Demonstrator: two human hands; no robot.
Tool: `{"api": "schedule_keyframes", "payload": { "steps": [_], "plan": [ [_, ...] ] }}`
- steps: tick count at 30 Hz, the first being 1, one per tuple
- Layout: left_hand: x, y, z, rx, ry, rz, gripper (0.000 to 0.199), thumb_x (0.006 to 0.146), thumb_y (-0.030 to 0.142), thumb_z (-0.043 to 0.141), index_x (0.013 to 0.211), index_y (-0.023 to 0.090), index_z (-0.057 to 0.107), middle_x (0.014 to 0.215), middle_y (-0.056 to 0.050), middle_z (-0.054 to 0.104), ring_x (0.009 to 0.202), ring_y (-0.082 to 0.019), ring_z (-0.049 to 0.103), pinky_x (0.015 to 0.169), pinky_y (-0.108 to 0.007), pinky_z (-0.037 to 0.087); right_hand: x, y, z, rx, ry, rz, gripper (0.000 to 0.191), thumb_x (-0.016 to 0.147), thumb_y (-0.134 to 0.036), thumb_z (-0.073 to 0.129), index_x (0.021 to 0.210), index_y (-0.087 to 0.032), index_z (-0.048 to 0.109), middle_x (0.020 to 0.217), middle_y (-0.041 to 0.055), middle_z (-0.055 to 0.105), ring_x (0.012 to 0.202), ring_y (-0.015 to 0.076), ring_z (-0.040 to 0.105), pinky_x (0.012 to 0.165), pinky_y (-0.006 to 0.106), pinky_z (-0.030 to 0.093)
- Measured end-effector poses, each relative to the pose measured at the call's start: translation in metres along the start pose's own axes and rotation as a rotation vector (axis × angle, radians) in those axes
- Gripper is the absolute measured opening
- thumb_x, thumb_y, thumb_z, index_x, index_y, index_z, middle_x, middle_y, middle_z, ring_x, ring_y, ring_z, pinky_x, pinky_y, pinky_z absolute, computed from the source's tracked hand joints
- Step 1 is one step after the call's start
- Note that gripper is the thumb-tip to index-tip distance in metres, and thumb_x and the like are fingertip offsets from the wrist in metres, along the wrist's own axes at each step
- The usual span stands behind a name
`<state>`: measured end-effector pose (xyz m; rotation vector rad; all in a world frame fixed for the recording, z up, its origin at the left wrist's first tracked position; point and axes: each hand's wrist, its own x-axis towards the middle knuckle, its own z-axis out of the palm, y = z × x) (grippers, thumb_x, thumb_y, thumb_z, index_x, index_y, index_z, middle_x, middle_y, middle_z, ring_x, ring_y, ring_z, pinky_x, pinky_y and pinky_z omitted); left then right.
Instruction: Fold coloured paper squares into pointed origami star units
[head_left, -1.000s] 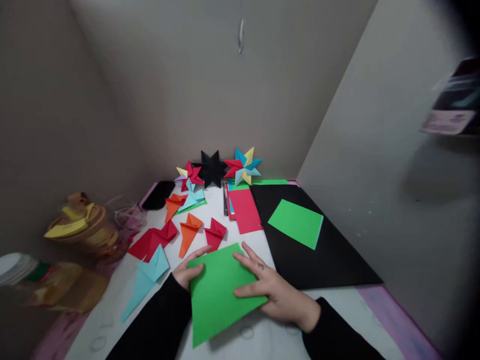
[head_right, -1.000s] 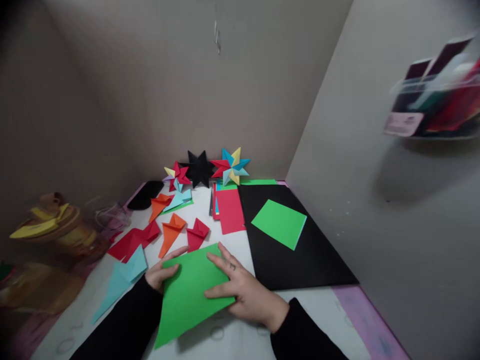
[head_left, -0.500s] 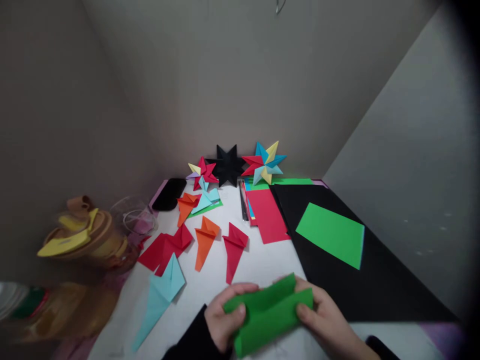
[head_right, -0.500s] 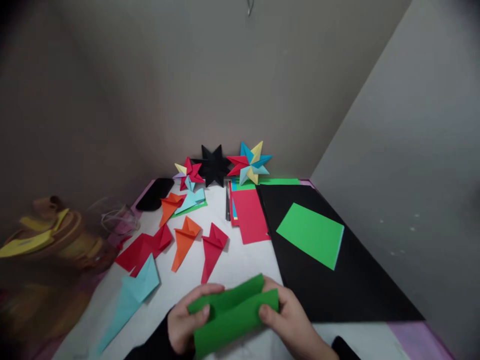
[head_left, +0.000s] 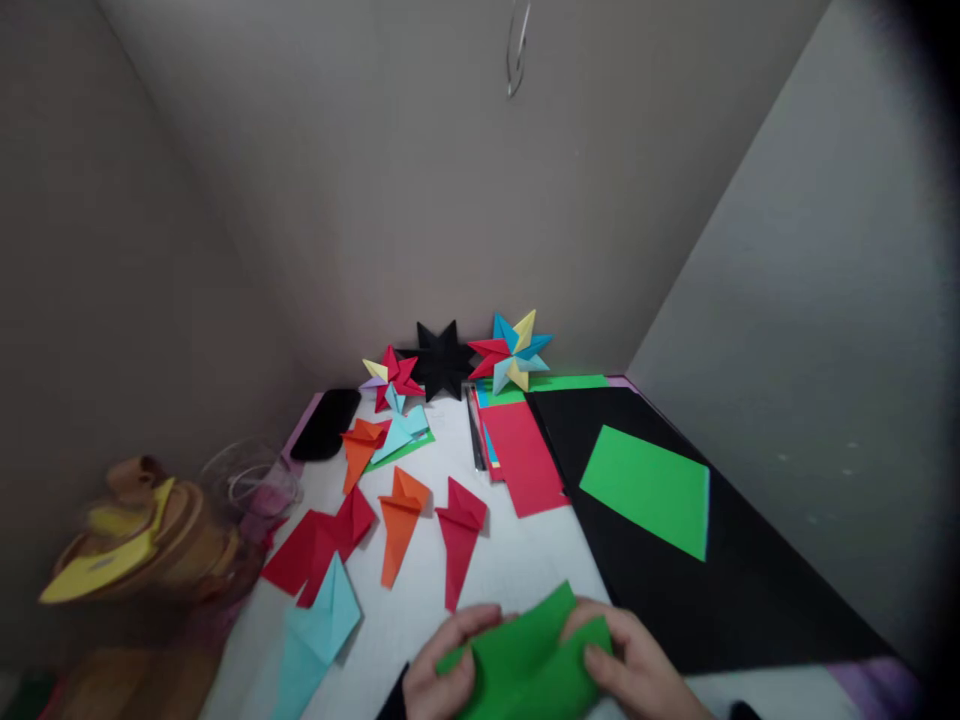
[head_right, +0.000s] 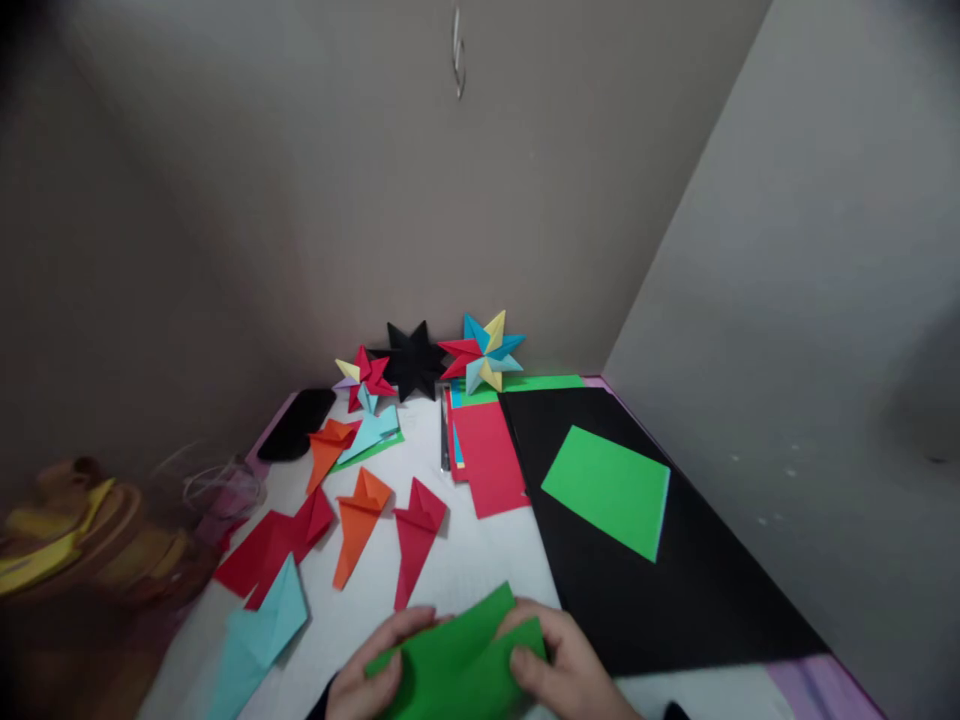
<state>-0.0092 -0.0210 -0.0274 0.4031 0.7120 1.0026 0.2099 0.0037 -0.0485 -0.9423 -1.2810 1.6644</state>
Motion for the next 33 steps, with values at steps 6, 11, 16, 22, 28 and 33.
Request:
{"api": "schedule_keyframes", "payload": {
  "steps": [6,11,16,22,28,33],
  "plan": [
    [0.003,0.001,-0.001,0.021,-0.001,0.222,0.071,0.063,0.059,0.066,0.120,0.019,0.052,0.117,-0.018,0.059,0.104,-0.034,0.057,0.085,-0.046,0.043,0.000,-0.006,0.005,-0.059,0.255,-0.056,0.026,0.072,-0.041,0.066,0.076,-0.016,0.062,0.072,0.0039,0.060,0.067,0.0174,0.053,0.061,0.029,0.043],
    [0.000,-0.001,0.002,0.520,0.014,0.581,0.105,0.049,0.041,0.082,0.137,0.023,0.028,0.132,-0.018,0.044,0.102,-0.027,0.055,0.078,-0.035,0.046,-0.003,-0.016,0.013,-0.352,0.352,-0.236,0.023,0.074,-0.039,0.063,0.079,-0.016,0.063,0.073,0.0027,0.062,0.068,0.0177,0.053,0.061,0.028,0.043],
    [-0.001,-0.005,0.007,0.664,0.113,0.598,0.107,0.051,0.030,0.080,0.139,0.015,0.021,0.095,-0.011,0.064,0.077,-0.020,0.062,0.066,-0.030,0.049,-0.007,-0.019,0.021,-0.437,0.393,-0.363,0.022,0.075,-0.038,0.061,0.077,-0.016,0.062,0.070,0.0012,0.060,0.067,0.0167,0.052,0.060,0.026,0.042],
    [0.003,0.000,0.006,0.629,0.213,0.523,0.087,0.054,0.029,0.077,0.128,0.006,0.037,0.059,0.001,0.061,0.049,-0.011,0.054,0.049,-0.021,0.043,-0.005,-0.014,0.020,-0.360,0.341,-0.384,0.023,0.080,-0.041,0.056,0.077,-0.018,0.057,0.068,-0.0005,0.055,0.064,0.0151,0.049,0.060,0.025,0.041],
    [0.002,-0.007,0.000,0.620,0.260,0.495,0.071,0.057,0.028,0.073,0.119,0.011,0.045,0.056,0.005,0.055,0.047,-0.009,0.050,0.046,-0.019,0.037,-0.009,-0.011,0.023,-0.256,0.310,-0.320,0.021,0.080,-0.039,0.057,0.088,-0.021,0.050,0.078,-0.0008,0.051,0.072,0.0154,0.049,0.065,0.025,0.041],
    [0.001,-0.028,-0.017,0.674,0.345,0.472,0.059,0.065,0.037,0.068,0.116,0.014,0.049,0.064,0.002,0.055,0.055,-0.012,0.052,0.050,-0.021,0.039,-0.011,-0.005,0.019,-0.287,0.232,-0.077,0.024,0.081,-0.042,0.054,0.089,-0.020,0.051,0.079,0.0015,0.055,0.073,0.0172,0.051,0.067,0.027,0.043]
  ]
}}
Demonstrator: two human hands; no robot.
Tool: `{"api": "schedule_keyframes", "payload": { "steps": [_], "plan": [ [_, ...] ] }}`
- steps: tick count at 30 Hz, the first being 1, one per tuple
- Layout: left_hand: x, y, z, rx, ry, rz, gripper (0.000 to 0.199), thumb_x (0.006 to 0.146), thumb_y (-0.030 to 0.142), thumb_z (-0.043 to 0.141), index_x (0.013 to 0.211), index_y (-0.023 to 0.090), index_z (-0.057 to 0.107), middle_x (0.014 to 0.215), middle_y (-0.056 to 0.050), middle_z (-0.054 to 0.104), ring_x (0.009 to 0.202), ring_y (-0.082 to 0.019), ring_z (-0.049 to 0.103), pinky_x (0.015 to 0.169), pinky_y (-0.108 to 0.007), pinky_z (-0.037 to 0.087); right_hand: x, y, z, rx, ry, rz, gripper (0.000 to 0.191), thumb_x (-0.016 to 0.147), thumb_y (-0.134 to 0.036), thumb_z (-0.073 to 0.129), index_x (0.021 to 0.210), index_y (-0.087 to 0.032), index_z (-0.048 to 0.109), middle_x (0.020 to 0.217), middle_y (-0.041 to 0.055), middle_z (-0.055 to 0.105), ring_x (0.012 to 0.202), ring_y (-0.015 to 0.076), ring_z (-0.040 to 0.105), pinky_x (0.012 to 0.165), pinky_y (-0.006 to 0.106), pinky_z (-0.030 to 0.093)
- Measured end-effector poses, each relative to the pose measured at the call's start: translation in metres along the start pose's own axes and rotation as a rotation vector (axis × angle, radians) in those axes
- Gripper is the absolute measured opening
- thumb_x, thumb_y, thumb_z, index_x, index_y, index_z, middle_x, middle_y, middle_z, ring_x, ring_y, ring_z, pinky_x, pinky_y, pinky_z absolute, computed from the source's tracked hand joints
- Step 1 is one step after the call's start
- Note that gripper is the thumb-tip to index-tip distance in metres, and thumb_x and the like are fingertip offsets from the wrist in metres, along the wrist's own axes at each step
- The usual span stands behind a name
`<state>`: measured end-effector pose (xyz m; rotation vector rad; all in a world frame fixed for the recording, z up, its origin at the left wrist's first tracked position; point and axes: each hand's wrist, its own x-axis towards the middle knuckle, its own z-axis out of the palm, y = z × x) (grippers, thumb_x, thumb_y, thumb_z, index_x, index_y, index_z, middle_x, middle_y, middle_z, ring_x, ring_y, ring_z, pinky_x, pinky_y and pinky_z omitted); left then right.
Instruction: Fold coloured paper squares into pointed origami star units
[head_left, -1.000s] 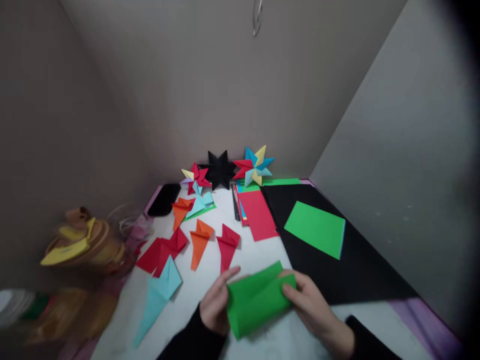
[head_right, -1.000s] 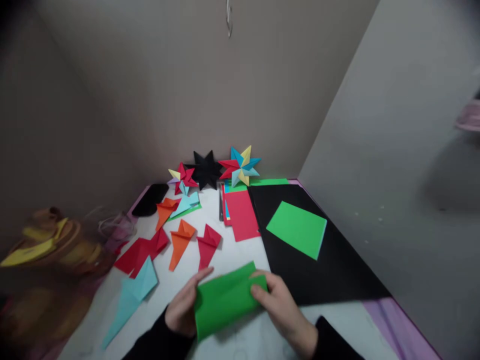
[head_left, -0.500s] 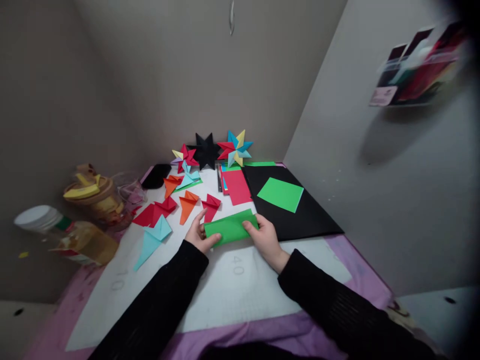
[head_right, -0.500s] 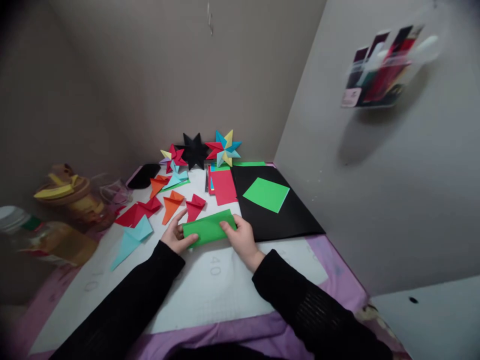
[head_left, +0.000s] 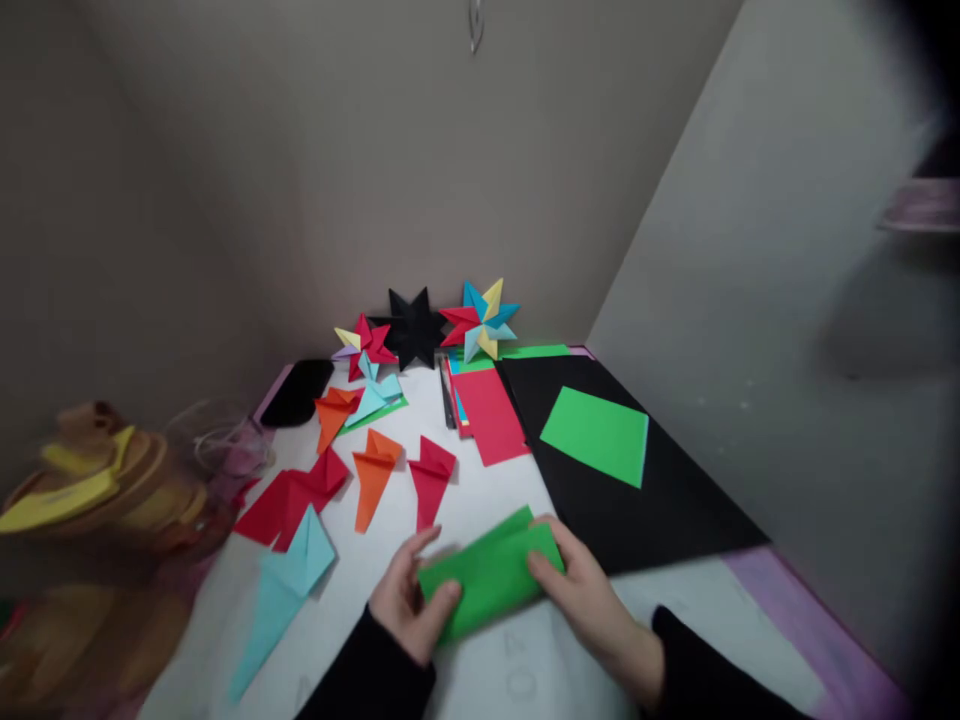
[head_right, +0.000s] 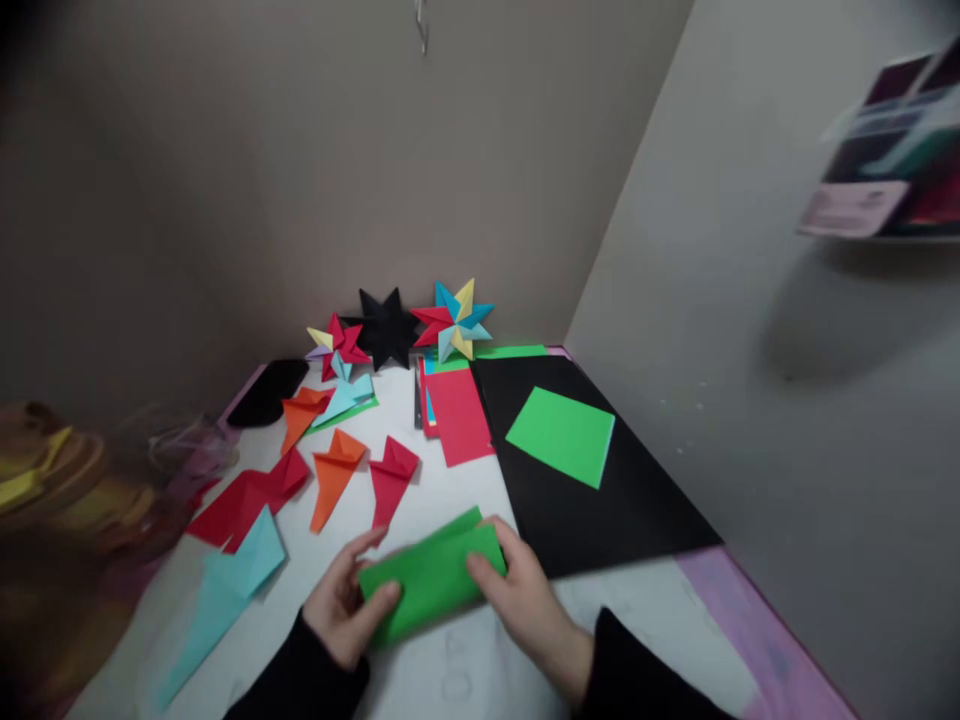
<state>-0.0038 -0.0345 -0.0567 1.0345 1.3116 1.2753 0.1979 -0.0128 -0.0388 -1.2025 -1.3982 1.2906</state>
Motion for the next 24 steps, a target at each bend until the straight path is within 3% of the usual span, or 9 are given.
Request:
{"api": "schedule_keyframes", "payload": {
  "steps": [4,8,12,16,20,24],
  "plan": [
    [-0.006,-0.007,-0.001,0.058,0.061,-0.030,0.052,0.069,0.044,0.065,0.113,0.017,0.054,0.063,0.002,0.050,0.047,-0.008,0.043,0.045,-0.021,0.031,-0.003,0.009,-0.005,-0.050,-0.123,0.061,0.029,0.082,-0.046,0.050,0.091,-0.019,0.053,0.078,0.0037,0.056,0.070,0.0180,0.052,0.063,0.028,0.043],
    [-0.006,0.011,0.001,0.054,0.126,-0.043,0.054,0.066,0.046,0.068,0.111,0.017,0.055,0.063,0.003,0.046,0.050,-0.009,0.042,0.047,-0.021,0.032,-0.007,0.005,-0.005,-0.038,-0.189,0.031,0.033,0.083,-0.049,0.048,0.092,-0.018,0.054,0.082,0.0055,0.057,0.075,0.0195,0.053,0.068,0.030,0.044],
    [0.000,0.024,0.004,-0.019,0.116,-0.053,0.059,0.063,0.044,0.070,0.112,0.017,0.051,0.064,0.003,0.051,0.052,-0.009,0.046,0.049,-0.020,0.034,-0.006,-0.008,-0.004,0.094,-0.147,-0.013,0.035,0.083,-0.051,0.047,0.095,-0.019,0.054,0.085,0.0055,0.058,0.078,0.0195,0.054,0.070,0.030,0.044],
    [0.001,0.026,0.007,-0.044,0.088,-0.011,0.061,0.062,0.039,0.071,0.113,0.016,0.049,0.057,0.006,0.050,0.047,-0.009,0.045,0.046,-0.019,0.033,-0.001,-0.008,-0.005,0.206,0.016,-0.025,0.026,0.079,-0.046,0.056,0.085,-0.020,0.055,0.079,0.0028,0.057,0.074,0.0175,0.053,0.067,0.027,0.044],
    [0.000,0.028,0.011,-0.006,0.056,0.035,0.059,0.060,0.037,0.071,0.112,0.015,0.051,0.054,0.006,0.051,0.044,-0.009,0.044,0.044,-0.019,0.031,0.004,0.002,-0.007,0.217,0.139,-0.009,0.025,0.073,-0.040,0.064,0.069,-0.019,0.051,0.064,-0.0017,0.048,0.059,0.0125,0.044,0.055,0.024,0.038],
    [-0.001,0.027,0.011,0.051,0.036,0.091,0.053,0.061,0.037,0.070,0.107,0.014,0.054,0.055,0.006,0.050,0.043,-0.008,0.041,0.043,-0.019,0.029,0.006,0.004,-0.007,0.178,0.186,-0.070,0.029,0.071,-0.039,0.066,0.063,-0.019,0.046,0.059,-0.0040,0.041,0.055,0.0105,0.037,0.051,0.023,0.032]
  ]
}}
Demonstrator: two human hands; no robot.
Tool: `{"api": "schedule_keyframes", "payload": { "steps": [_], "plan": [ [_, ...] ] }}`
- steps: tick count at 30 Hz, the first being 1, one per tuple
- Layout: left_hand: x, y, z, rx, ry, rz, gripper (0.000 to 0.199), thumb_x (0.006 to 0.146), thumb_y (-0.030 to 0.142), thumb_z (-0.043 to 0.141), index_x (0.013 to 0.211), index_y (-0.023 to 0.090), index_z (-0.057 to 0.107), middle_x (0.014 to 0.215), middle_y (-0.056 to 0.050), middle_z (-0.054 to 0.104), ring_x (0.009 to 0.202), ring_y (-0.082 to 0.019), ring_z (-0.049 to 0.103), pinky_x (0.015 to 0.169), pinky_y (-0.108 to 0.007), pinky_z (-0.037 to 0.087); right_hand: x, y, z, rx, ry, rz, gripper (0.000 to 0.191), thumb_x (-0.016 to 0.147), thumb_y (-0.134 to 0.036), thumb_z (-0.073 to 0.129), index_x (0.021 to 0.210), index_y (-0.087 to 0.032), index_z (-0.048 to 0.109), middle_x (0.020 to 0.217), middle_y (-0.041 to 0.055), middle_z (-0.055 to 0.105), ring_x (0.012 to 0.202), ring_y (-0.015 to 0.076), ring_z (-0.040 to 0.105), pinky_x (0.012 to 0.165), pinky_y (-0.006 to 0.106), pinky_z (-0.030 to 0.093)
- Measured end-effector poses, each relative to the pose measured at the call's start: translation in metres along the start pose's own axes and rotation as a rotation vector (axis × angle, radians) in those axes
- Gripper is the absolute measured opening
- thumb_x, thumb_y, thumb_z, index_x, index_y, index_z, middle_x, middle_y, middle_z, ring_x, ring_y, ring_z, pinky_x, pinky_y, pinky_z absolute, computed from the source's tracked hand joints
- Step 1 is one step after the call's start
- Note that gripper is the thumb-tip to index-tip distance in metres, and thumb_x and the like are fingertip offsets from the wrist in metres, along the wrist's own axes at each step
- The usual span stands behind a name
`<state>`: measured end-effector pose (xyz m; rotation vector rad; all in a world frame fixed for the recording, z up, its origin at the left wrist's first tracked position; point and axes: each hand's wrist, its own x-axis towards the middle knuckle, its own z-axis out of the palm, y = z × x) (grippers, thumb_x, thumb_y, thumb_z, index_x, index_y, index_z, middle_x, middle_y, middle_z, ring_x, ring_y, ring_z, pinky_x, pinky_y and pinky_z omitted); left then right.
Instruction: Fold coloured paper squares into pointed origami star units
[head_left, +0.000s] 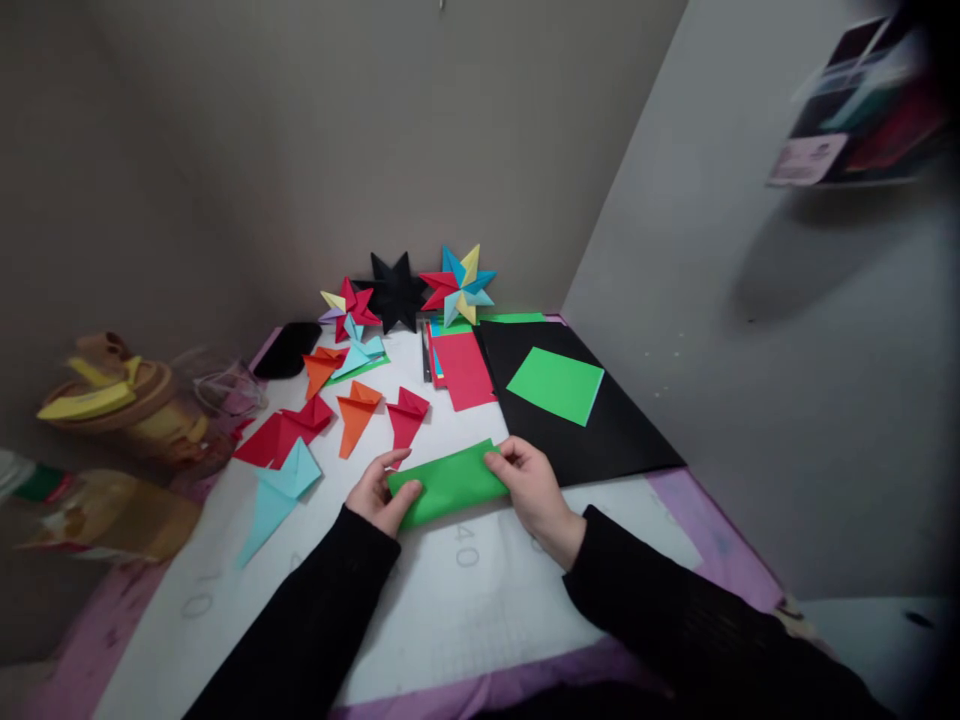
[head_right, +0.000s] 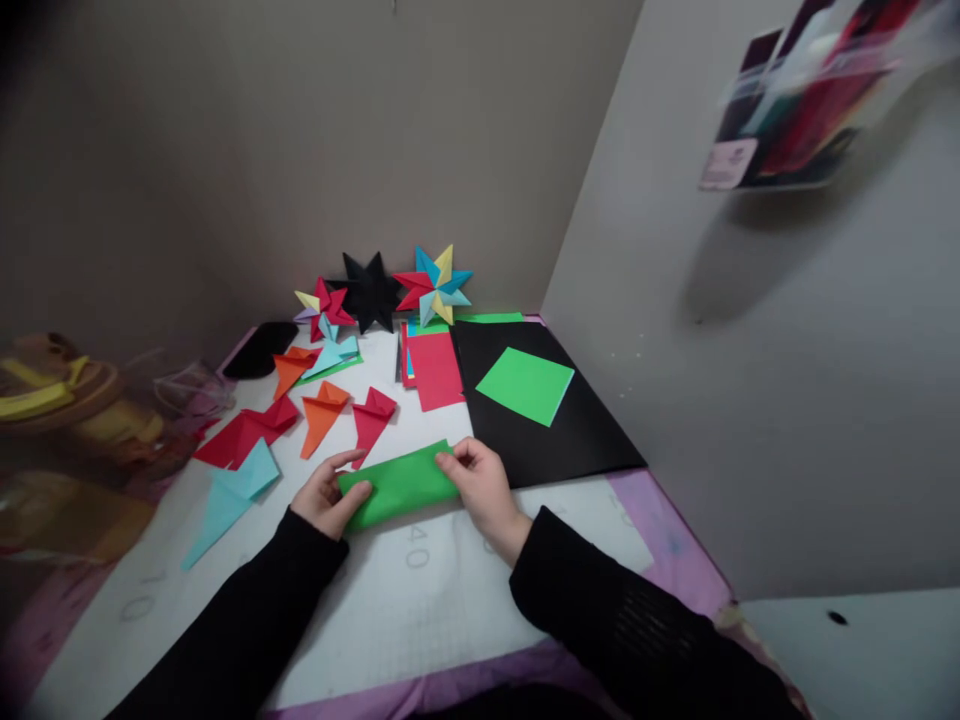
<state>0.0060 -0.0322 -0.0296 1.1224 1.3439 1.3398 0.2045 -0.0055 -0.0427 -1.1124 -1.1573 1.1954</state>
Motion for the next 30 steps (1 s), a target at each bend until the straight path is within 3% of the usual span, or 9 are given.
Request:
{"api": "schedule_keyframes", "payload": {
  "steps": [5,9,12,15,19,24,30],
  "plan": [
    [0.002,-0.003,-0.003,0.026,0.030,0.009,0.048,0.062,0.037,0.069,0.103,0.015,0.057,0.060,0.005,0.049,0.045,-0.007,0.041,0.043,-0.019,0.029,-0.003,-0.006,0.002,-0.003,-0.039,-0.021,0.030,0.075,-0.040,0.062,0.064,-0.020,0.044,0.059,-0.0043,0.039,0.055,0.0109,0.035,0.051,0.023,0.030],
    [0.000,-0.010,-0.006,0.066,0.081,-0.033,0.042,0.063,0.039,0.070,0.097,0.016,0.061,0.060,0.004,0.049,0.046,-0.008,0.041,0.044,-0.019,0.032,-0.004,-0.013,-0.002,-0.033,-0.158,-0.074,0.029,0.079,-0.049,0.054,0.074,-0.020,0.050,0.072,0.0008,0.047,0.066,0.0155,0.045,0.060,0.026,0.037],
    [-0.007,-0.020,-0.009,0.026,0.109,-0.124,0.047,0.063,0.046,0.069,0.100,0.018,0.060,0.069,0.000,0.058,0.056,-0.013,0.052,0.051,-0.022,0.040,-0.006,-0.016,-0.007,-0.137,-0.281,-0.146,0.033,0.079,-0.054,0.051,0.079,-0.021,0.055,0.084,0.0061,0.052,0.078,0.0208,0.050,0.070,0.031,0.041],
    [-0.016,-0.030,-0.011,0.076,0.109,-0.138,0.046,0.064,0.051,0.067,0.097,0.020,0.061,0.077,-0.004,0.063,0.063,-0.017,0.057,0.058,-0.026,0.044,-0.008,-0.014,-0.009,-0.228,-0.337,-0.113,0.034,0.081,-0.053,0.048,0.079,-0.021,0.057,0.079,0.0062,0.052,0.075,0.0213,0.050,0.067,0.033,0.041],
    [-0.017,-0.030,-0.012,0.129,0.138,-0.120,0.046,0.064,0.053,0.067,0.095,0.020,0.063,0.070,-0.003,0.062,0.060,-0.017,0.057,0.054,-0.024,0.042,-0.007,-0.009,-0.003,-0.236,-0.343,-0.093,0.034,0.080,-0.053,0.049,0.076,-0.020,0.057,0.072,0.0043,0.050,0.069,0.0201,0.050,0.063,0.031,0.040],
    [-0.007,-0.026,-0.013,0.032,0.214,-0.073,0.047,0.062,0.051,0.069,0.095,0.019,0.061,0.068,0.000,0.056,0.054,-0.011,0.051,0.050,-0.021,0.040,-0.003,-0.013,0.004,-0.031,-0.344,-0.019,0.029,0.080,-0.049,0.052,0.086,-0.021,0.057,0.081,0.0056,0.055,0.076,0.0206,0.052,0.068,0.032,0.043],
    [-0.002,-0.020,-0.011,-0.001,0.142,-0.003,0.047,0.063,0.045,0.069,0.098,0.016,0.058,0.051,0.006,0.048,0.041,-0.007,0.039,0.041,-0.018,0.029,-0.004,-0.015,0.001,0.029,-0.179,0.018,0.023,0.074,-0.040,0.063,0.085,-0.019,0.060,0.078,0.0041,0.060,0.075,0.0187,0.055,0.068,0.030,0.044]
  ]
}}
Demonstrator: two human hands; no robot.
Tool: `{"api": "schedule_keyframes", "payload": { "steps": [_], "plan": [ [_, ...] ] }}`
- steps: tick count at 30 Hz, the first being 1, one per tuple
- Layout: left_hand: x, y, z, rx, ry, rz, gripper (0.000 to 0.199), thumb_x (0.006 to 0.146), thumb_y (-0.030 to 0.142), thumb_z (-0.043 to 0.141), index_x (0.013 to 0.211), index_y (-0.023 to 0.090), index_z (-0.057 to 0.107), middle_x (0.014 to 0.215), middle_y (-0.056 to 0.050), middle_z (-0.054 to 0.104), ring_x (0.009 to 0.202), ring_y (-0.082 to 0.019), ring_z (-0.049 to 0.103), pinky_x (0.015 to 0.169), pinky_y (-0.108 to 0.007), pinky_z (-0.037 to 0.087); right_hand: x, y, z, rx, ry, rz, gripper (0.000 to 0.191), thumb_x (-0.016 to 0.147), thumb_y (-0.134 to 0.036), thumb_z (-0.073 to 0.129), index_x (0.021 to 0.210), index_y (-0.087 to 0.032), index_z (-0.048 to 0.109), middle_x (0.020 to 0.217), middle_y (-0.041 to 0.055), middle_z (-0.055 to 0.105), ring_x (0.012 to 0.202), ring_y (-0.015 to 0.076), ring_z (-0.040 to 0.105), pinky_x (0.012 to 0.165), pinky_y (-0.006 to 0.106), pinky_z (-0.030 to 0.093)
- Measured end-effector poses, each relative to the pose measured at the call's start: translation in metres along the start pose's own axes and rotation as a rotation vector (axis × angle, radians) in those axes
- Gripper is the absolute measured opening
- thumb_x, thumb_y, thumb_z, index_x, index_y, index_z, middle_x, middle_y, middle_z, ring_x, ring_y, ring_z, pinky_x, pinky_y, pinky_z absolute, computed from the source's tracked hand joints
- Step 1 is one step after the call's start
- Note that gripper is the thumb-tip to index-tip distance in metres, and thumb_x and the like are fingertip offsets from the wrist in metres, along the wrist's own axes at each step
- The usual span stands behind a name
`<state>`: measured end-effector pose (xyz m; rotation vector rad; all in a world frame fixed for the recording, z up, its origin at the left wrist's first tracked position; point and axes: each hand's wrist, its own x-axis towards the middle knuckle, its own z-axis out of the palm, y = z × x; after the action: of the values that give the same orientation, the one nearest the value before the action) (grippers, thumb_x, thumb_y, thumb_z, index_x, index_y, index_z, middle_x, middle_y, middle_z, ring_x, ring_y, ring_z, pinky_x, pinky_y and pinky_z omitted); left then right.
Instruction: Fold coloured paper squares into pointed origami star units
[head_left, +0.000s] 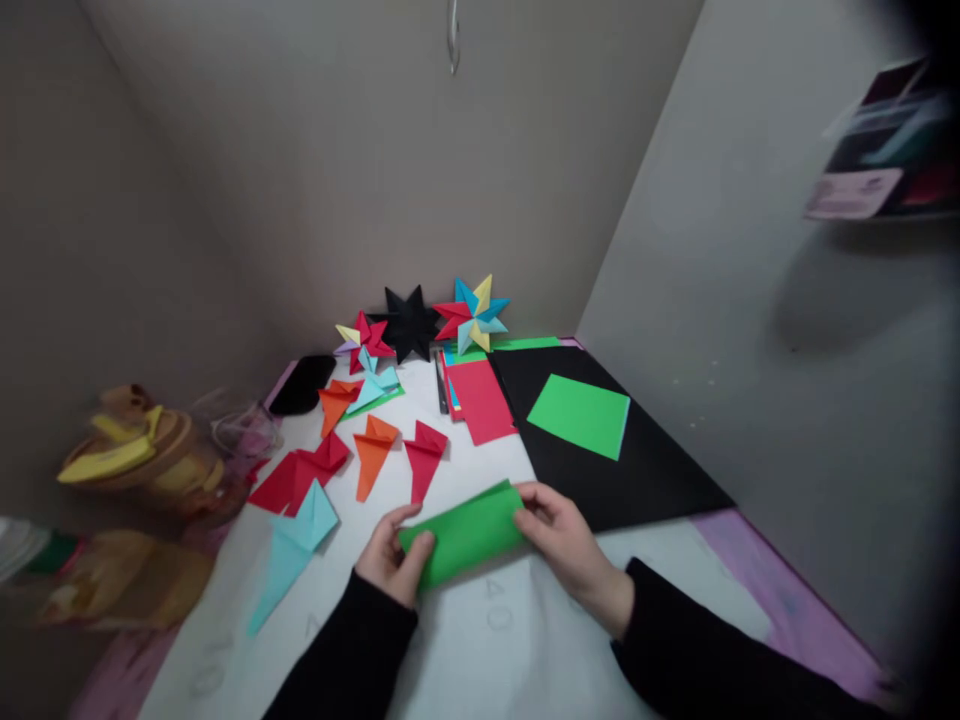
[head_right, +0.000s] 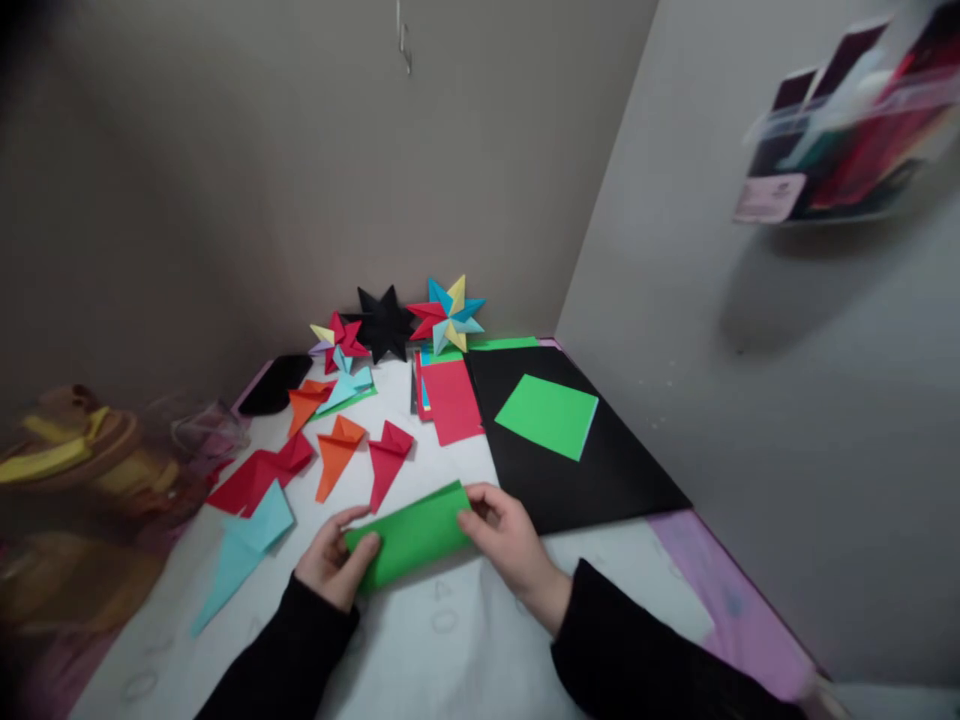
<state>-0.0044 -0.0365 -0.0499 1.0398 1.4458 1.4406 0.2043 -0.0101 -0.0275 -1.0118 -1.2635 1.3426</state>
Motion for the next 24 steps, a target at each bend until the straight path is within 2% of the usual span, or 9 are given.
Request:
{"api": "schedule_keyframes", "payload": {
  "steps": [3,4,7,10,12,15,17,22,24],
  "plan": [
    [-0.002,0.010,0.002,-0.022,-0.067,-0.008,0.047,0.064,0.042,0.069,0.100,0.015,0.056,0.042,0.010,0.040,0.035,-0.005,0.033,0.038,-0.017,0.023,-0.002,0.001,0.001,-0.069,0.070,-0.024,0.022,0.071,-0.037,0.066,0.066,-0.019,0.056,0.061,-0.0015,0.052,0.057,0.0133,0.047,0.054,0.025,0.039],
    [-0.003,0.014,0.002,-0.033,-0.070,-0.004,0.047,0.063,0.041,0.069,0.099,0.014,0.056,0.042,0.010,0.043,0.036,-0.006,0.034,0.039,-0.017,0.024,-0.003,0.001,0.002,-0.094,0.087,-0.046,0.024,0.070,-0.037,0.067,0.062,-0.019,0.053,0.057,-0.0029,0.049,0.054,0.0119,0.044,0.051,0.024,0.036],
    [-0.007,0.022,0.000,-0.044,-0.056,0.018,0.046,0.061,0.042,0.070,0.094,0.014,0.057,0.044,0.008,0.048,0.036,-0.006,0.038,0.039,-0.017,0.026,-0.006,-0.003,0.006,-0.129,0.130,-0.123,0.029,0.069,-0.034,0.067,0.057,-0.019,0.046,0.055,-0.0045,0.044,0.051,0.0104,0.039,0.049,0.023,0.033],
    [-0.011,0.023,-0.005,-0.029,-0.062,0.034,0.047,0.062,0.043,0.070,0.096,0.014,0.057,0.039,0.011,0.040,0.033,-0.005,0.033,0.037,-0.017,0.023,-0.006,-0.006,0.011,-0.131,0.144,-0.160,0.030,0.068,-0.033,0.067,0.056,-0.020,0.043,0.055,-0.0045,0.044,0.051,0.0106,0.039,0.049,0.024,0.033],
    [-0.014,0.022,-0.007,-0.047,-0.082,0.039,0.052,0.062,0.044,0.070,0.101,0.014,0.054,0.039,0.012,0.040,0.033,-0.005,0.034,0.037,-0.017,0.025,-0.005,-0.006,0.013,-0.133,0.152,-0.178,0.029,0.068,-0.032,0.067,0.056,-0.020,0.044,0.056,-0.0046,0.044,0.052,0.0108,0.039,0.050,0.024,0.033],
    [-0.018,0.018,-0.008,-0.123,-0.108,0.030,0.064,0.058,0.045,0.072,0.109,0.014,0.049,0.054,0.006,0.057,0.044,-0.009,0.050,0.045,-0.019,0.038,-0.002,-0.003,0.013,-0.136,0.178,-0.198,0.028,0.068,-0.031,0.067,0.057,-0.020,0.044,0.057,-0.0047,0.044,0.053,0.0110,0.040,0.051,0.024,0.032],
    [-0.021,0.017,-0.007,-0.150,-0.121,0.021,0.068,0.056,0.043,0.074,0.111,0.014,0.047,0.063,0.001,0.063,0.052,-0.011,0.057,0.051,-0.022,0.043,0.000,-0.001,0.013,-0.106,0.186,-0.195,0.027,0.067,-0.030,0.068,0.060,-0.020,0.044,0.057,-0.0050,0.044,0.054,0.0108,0.041,0.051,0.024,0.033],
    [-0.021,0.016,-0.008,-0.087,-0.103,-0.005,0.060,0.057,0.041,0.074,0.105,0.013,0.052,0.045,0.009,0.049,0.040,-0.007,0.044,0.043,-0.019,0.034,0.002,0.003,0.016,0.134,0.146,-0.118,0.030,0.066,-0.028,0.070,0.085,-0.022,0.049,0.063,-0.0059,0.050,0.055,0.0110,0.047,0.054,0.023,0.037],
    [-0.021,0.016,-0.010,-0.058,-0.075,-0.012,0.057,0.056,0.042,0.073,0.102,0.014,0.054,0.044,0.010,0.045,0.038,-0.007,0.041,0.042,-0.018,0.031,0.003,0.004,0.017,0.160,0.134,-0.081,0.030,0.065,-0.029,0.071,0.087,-0.021,0.052,0.066,-0.0040,0.054,0.057,0.0115,0.049,0.055,0.023,0.039]
  ]
}}
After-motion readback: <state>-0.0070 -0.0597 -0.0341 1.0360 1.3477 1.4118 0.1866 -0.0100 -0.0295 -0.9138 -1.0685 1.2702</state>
